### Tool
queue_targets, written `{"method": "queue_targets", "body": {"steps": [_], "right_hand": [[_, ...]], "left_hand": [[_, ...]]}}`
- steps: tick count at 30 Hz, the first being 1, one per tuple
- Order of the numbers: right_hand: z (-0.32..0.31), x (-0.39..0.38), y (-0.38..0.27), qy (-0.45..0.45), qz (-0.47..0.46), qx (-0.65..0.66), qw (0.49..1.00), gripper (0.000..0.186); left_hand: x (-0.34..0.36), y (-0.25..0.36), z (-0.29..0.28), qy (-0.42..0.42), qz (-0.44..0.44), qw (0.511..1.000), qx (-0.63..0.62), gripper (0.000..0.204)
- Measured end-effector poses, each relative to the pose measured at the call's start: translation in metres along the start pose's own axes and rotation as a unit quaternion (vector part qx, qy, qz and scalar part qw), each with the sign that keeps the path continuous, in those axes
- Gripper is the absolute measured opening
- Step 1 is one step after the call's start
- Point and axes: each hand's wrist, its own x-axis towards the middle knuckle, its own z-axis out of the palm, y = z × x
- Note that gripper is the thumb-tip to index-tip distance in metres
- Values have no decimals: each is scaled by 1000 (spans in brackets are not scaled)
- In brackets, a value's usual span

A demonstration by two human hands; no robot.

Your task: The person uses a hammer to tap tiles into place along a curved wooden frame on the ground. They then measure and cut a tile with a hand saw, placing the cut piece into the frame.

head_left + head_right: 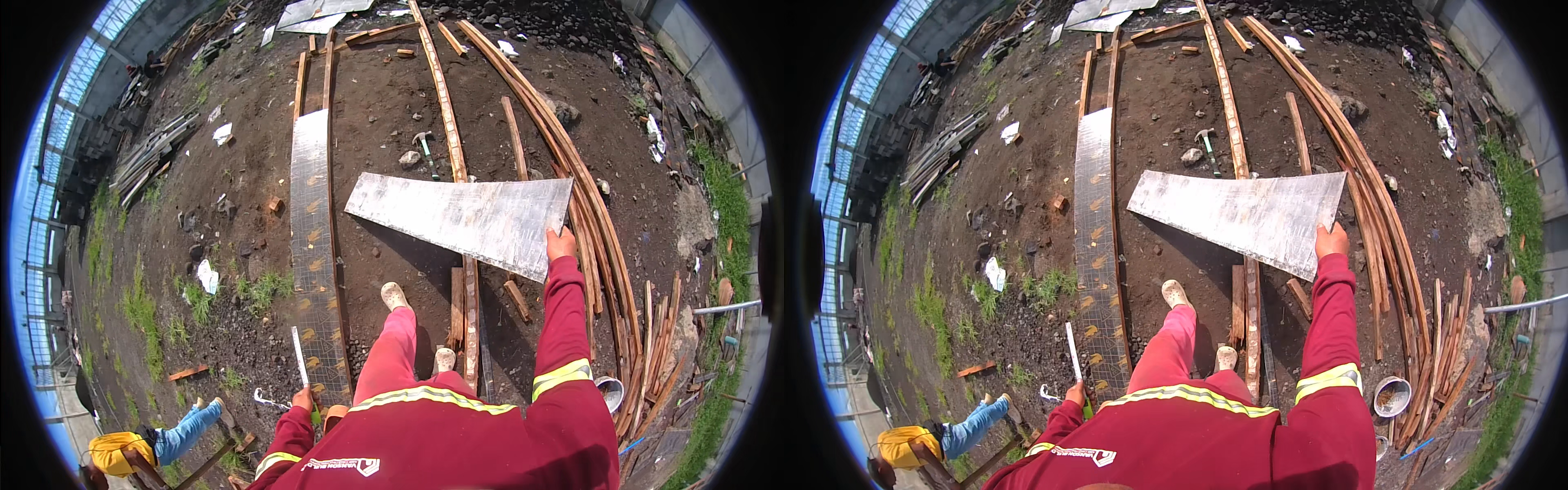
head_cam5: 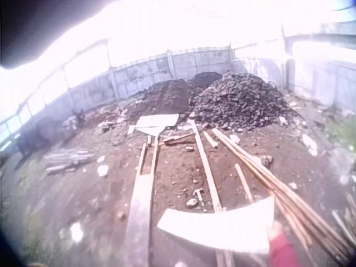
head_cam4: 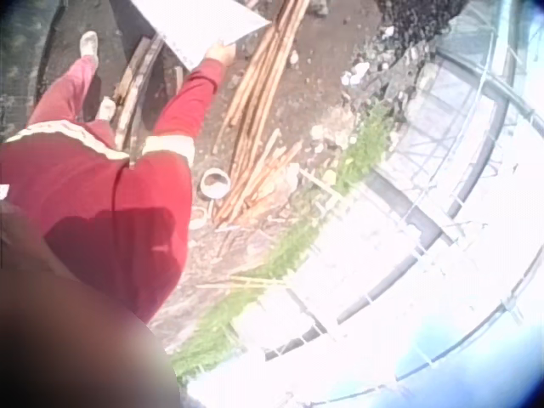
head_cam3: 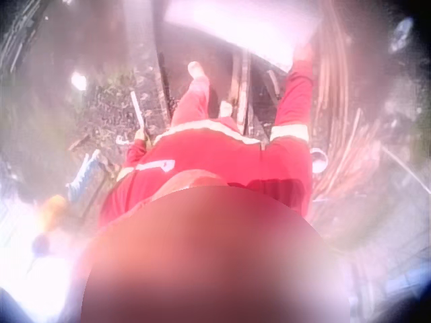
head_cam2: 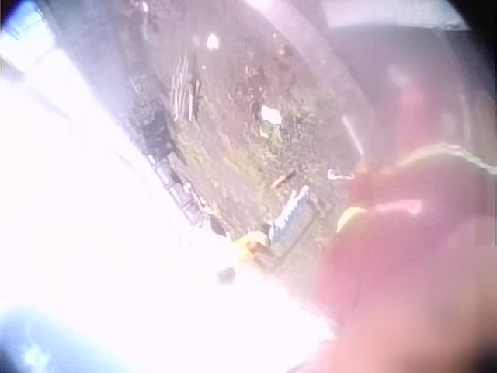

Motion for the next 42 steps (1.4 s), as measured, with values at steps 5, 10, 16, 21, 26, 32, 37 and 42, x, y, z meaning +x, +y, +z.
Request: {"method": "queue_targets", "body": {"steps": [5,10,16,21,26,32,37,42], "right_hand": [[-13,63,-108,-204,56,192,958,39],[-25,109,-224,-279,-25,199,939,24],[-162,240,-436,-226,-165,135,951,28],[-323,255,-503,-132,-296,36,945,22],[-338,229,-487,-73,-339,-65,936,23],[-212,236,-473,-67,-369,-130,918,21],[-108,283,-498,-126,-288,-171,934,24],[-85,397,-524,-36,-202,-372,905,52]], "left_hand": [[55,11,-9,56,-36,996,-52,49],[121,79,-9,21,-89,968,-232,42],[165,211,-21,17,92,954,-286,41],[177,234,-19,21,98,957,-273,41],[192,207,6,23,1,964,-266,44],[265,238,20,28,-32,997,-68,51],[301,338,6,21,-7,999,49,52],[304,498,-20,-7,33,989,-143,42]]}}
